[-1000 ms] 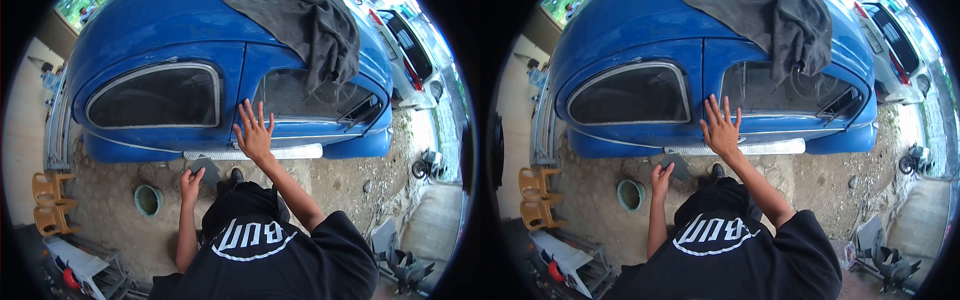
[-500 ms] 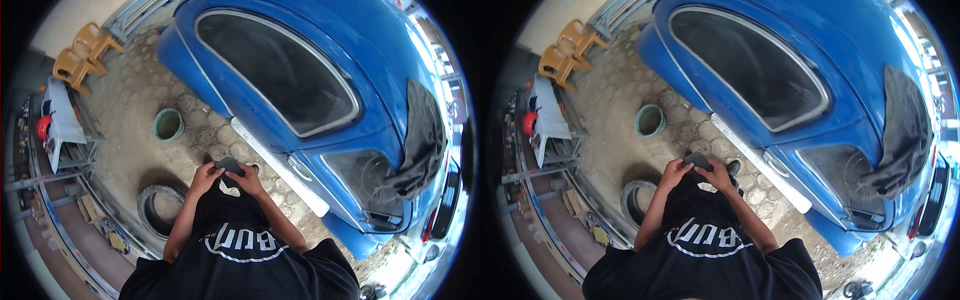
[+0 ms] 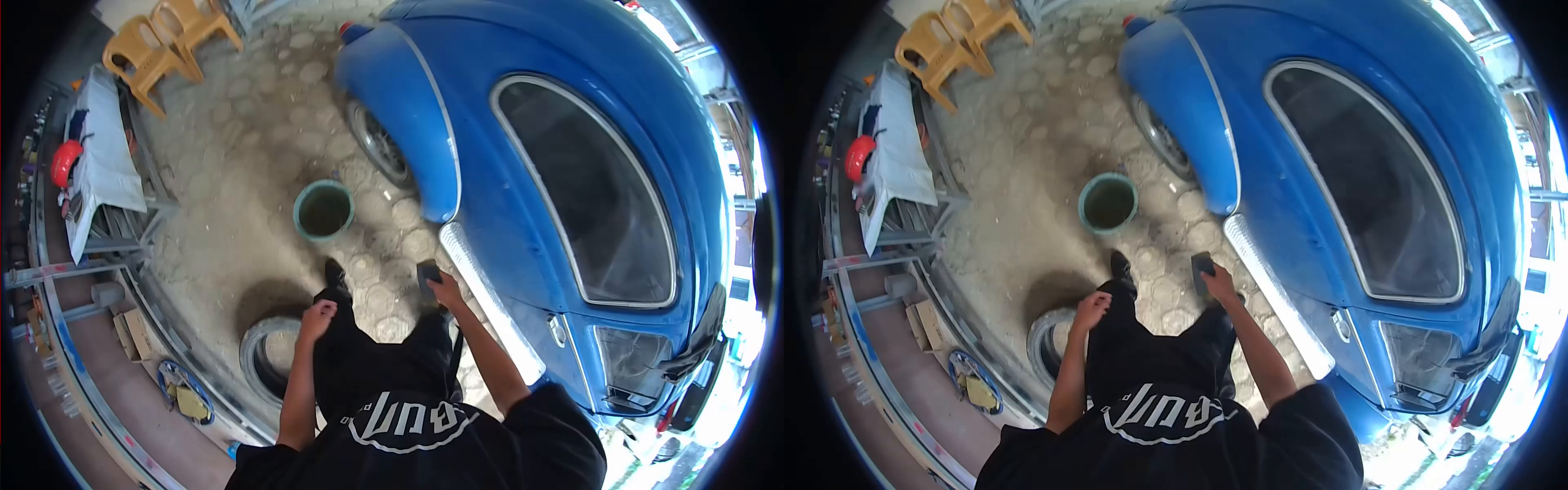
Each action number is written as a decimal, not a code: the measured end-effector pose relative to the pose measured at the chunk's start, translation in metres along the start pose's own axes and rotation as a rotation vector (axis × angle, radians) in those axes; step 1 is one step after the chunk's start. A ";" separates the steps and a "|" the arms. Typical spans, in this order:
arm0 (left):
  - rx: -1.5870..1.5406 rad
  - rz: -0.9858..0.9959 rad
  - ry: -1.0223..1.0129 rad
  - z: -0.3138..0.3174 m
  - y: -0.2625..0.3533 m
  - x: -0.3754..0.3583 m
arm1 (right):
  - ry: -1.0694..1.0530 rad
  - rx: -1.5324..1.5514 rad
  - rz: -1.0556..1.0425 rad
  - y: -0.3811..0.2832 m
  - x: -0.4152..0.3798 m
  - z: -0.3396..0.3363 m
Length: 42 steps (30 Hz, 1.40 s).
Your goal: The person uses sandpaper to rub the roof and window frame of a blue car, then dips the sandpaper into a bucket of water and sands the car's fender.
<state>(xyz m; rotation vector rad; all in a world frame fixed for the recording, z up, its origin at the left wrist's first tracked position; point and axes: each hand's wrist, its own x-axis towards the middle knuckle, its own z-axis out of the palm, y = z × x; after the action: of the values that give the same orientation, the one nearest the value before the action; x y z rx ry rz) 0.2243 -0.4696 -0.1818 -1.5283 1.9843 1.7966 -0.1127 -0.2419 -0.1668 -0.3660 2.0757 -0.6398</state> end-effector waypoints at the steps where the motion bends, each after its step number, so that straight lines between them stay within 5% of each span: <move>1: -0.108 -0.103 0.012 -0.019 -0.036 -0.003 | -0.023 -0.078 0.044 -0.003 0.010 0.032; 2: 0.022 -0.142 0.160 -0.035 -0.060 -0.005 | -0.028 -0.156 0.058 -0.013 0.044 0.056; 3: 0.159 -0.179 0.311 -0.051 -0.086 -0.011 | 0.059 -0.417 -0.142 0.006 0.078 0.093; 4: 0.033 -0.342 0.316 -0.064 -0.111 -0.022 | -0.047 -0.449 -0.147 -0.017 0.094 0.110; 8: -0.503 -0.728 0.140 -0.071 -0.187 -0.090 | -0.159 -0.477 -0.068 -0.104 0.170 0.178; 13: -0.425 -1.093 0.060 -0.024 -0.294 -0.182 | -0.098 -0.410 -0.224 -0.133 0.326 0.296; 16: -0.586 -1.134 0.032 0.003 -0.331 -0.199 | -0.079 -0.409 -0.322 -0.130 0.388 0.359; 18: -0.445 -1.028 0.069 0.010 -0.298 -0.168 | -0.075 -0.490 -0.328 -0.110 0.430 0.401; 23: -0.512 -0.932 0.184 0.027 -0.327 -0.108 | -0.086 -0.525 -0.157 -0.094 0.489 0.448; 27: -0.417 -0.780 0.087 0.038 -0.339 -0.084 | -0.111 -0.540 -0.054 -0.065 0.526 0.468; 32: -0.359 -0.938 0.153 0.039 -0.307 -0.062 | -0.111 -0.514 -0.065 -0.077 0.495 0.455; 34: -0.361 -0.935 0.144 0.034 -0.297 -0.065 | -0.087 -0.410 -0.120 -0.105 0.457 0.425; 37: -0.436 -0.938 0.134 0.020 -0.289 -0.070 | 0.240 -0.078 -0.612 -0.104 0.413 0.410; 42: -0.418 -0.833 0.128 -0.019 -0.216 -0.047 | 0.313 -0.004 -0.838 -0.153 0.365 0.340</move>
<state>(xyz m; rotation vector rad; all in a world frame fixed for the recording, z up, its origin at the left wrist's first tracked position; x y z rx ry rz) 0.4034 -0.4191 -0.3020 -2.1669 0.7563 1.7717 -0.0253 -0.6463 -0.4840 -1.2349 2.1714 -1.2398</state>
